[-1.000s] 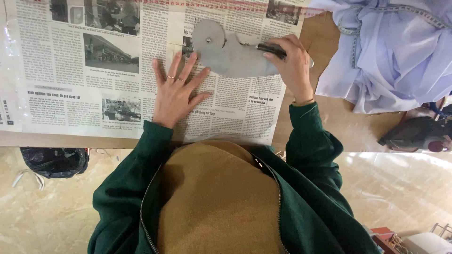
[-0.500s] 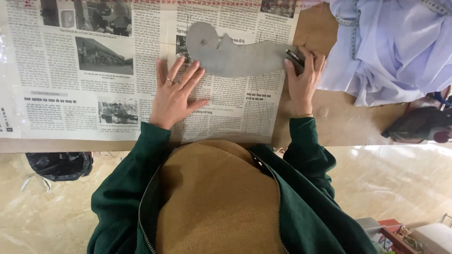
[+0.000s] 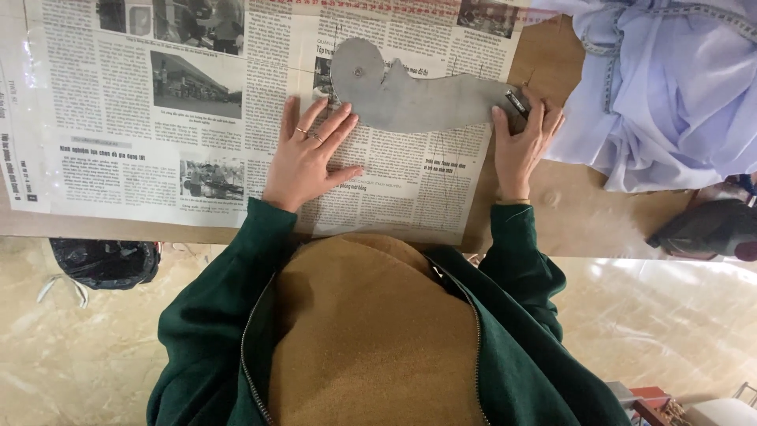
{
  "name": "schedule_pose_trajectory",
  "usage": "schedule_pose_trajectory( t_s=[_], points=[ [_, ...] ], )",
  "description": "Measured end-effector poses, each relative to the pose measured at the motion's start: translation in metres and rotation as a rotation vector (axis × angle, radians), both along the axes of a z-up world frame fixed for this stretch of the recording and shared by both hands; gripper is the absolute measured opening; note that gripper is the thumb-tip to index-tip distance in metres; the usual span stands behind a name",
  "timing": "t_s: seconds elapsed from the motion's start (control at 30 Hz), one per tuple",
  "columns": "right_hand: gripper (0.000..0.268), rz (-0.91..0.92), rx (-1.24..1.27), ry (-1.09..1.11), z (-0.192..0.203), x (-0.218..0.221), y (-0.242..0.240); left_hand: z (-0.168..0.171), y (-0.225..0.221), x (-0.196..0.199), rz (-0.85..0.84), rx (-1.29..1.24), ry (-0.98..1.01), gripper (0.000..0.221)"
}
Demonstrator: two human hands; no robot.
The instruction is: Drawing and marking garment patterns on newspaper using a ruler and a pen.
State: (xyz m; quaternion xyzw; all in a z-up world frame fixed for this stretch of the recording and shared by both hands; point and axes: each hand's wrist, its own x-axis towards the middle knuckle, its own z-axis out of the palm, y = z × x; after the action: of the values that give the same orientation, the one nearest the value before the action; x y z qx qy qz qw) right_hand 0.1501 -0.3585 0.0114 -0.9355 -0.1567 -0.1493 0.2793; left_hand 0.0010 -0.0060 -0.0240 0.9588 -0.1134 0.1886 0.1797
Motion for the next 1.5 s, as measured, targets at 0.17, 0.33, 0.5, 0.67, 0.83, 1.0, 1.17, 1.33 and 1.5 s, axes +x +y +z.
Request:
schedule_pose_trajectory(
  t_s=[0.17,0.33,0.5,0.67,0.83,1.0,1.17,1.33,1.5],
  points=[
    [0.043,-0.031,-0.001,-0.008,0.002,-0.002,0.002,0.006,0.001,0.0,-0.028,-0.015,0.067,0.081],
    [0.041,-0.022,0.018,-0.001,0.003,-0.002,0.003,0.005,0.001,-0.001,-0.031,0.002,0.084,0.081],
    [0.042,-0.027,0.0,-0.001,0.001,-0.001,-0.001,0.007,0.001,0.0,-0.044,-0.011,0.059,0.079],
    [0.049,-0.011,-0.011,0.006,0.003,-0.001,-0.001,0.032,0.006,0.0,-0.119,-0.023,0.186,0.08],
    [0.063,0.031,-0.035,0.021,0.004,0.0,-0.003,0.035,0.005,0.002,-0.113,-0.031,0.169,0.077],
    [0.063,0.027,-0.027,0.047,0.004,-0.001,-0.002,0.034,0.005,0.001,-0.103,-0.024,0.198,0.078],
    [0.062,0.062,-0.031,0.024,0.006,-0.002,-0.001,0.028,0.006,0.0,-0.109,-0.009,0.201,0.079],
    [0.062,0.038,-0.016,0.044,0.006,-0.002,0.001,0.03,0.007,0.0,-0.091,0.025,0.212,0.082],
    [0.062,0.041,-0.026,0.037,0.005,-0.002,0.0,0.028,0.006,-0.001,-0.093,0.026,0.221,0.085]
  ],
)
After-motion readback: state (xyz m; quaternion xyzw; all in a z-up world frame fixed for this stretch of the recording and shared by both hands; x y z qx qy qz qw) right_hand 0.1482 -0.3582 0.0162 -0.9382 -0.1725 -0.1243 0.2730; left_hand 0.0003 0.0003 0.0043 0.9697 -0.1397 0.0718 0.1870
